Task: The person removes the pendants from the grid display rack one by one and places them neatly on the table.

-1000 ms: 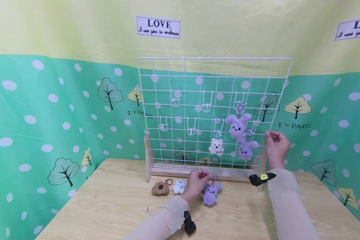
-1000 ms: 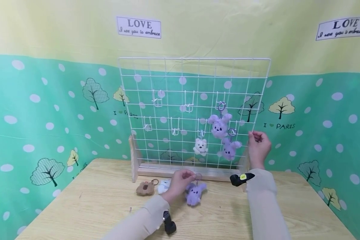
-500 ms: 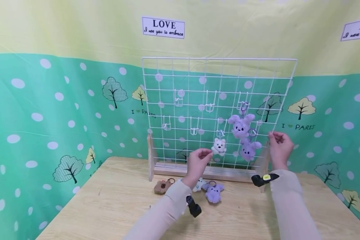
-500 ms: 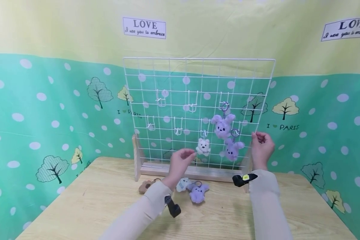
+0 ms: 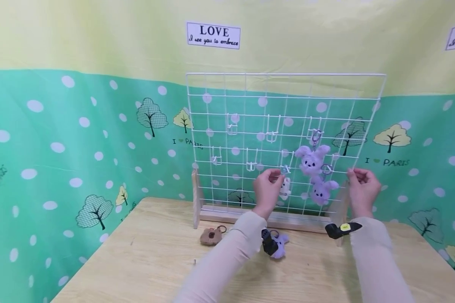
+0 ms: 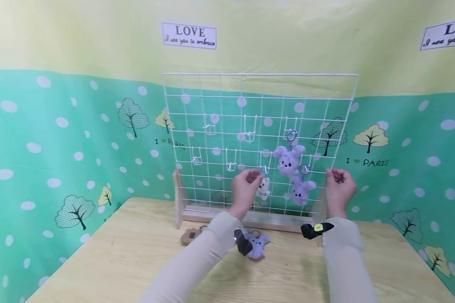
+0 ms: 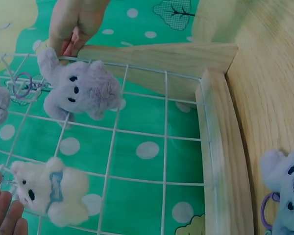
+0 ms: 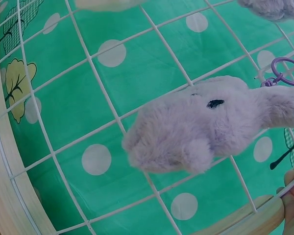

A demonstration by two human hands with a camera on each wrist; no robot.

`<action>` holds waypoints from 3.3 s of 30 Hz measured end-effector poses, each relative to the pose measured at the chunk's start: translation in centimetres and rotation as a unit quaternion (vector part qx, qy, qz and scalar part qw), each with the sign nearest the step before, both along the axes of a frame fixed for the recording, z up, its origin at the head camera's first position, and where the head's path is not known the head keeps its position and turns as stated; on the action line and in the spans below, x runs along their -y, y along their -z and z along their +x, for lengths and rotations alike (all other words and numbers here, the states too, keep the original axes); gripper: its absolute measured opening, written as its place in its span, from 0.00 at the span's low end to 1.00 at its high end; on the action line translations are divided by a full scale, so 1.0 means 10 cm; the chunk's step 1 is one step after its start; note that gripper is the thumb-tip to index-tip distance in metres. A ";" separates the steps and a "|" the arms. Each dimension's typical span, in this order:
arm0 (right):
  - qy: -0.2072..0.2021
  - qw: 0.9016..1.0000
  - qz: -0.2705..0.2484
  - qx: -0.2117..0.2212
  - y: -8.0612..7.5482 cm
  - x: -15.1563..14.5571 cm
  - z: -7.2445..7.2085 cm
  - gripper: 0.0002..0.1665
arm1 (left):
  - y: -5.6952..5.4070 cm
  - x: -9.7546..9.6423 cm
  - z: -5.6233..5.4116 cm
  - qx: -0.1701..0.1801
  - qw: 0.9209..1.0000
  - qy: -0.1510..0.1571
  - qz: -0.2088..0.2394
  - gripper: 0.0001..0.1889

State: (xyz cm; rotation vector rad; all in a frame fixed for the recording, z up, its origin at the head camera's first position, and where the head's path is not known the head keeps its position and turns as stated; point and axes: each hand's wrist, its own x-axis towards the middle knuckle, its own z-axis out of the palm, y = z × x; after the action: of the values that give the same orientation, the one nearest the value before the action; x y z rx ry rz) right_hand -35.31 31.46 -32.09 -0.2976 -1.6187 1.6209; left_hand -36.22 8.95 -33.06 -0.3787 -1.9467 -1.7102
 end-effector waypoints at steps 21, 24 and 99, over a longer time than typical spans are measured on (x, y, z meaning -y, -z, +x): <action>0.024 0.999 0.032 0.002 0.01 -0.02 0.05 0.06 | -0.02 -0.17 -0.09 -0.013 0.997 -0.057 -0.045 0.05; 0.027 0.999 0.036 0.001 0.02 -0.02 0.04 0.05 | -0.02 -0.18 -0.10 -0.012 0.998 -0.054 -0.030 0.04; -0.005 1.000 -0.005 -0.004 -0.04 -0.01 0.00 0.03 | 0.86 1.12 1.44 0.152 0.967 0.203 -0.013 0.07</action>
State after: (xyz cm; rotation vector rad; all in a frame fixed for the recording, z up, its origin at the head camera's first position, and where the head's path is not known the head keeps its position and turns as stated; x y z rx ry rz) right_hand -35.34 31.56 -31.70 -0.2884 -1.6080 1.6370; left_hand -21.86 -2.24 -41.63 -0.5879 -2.2271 -2.1056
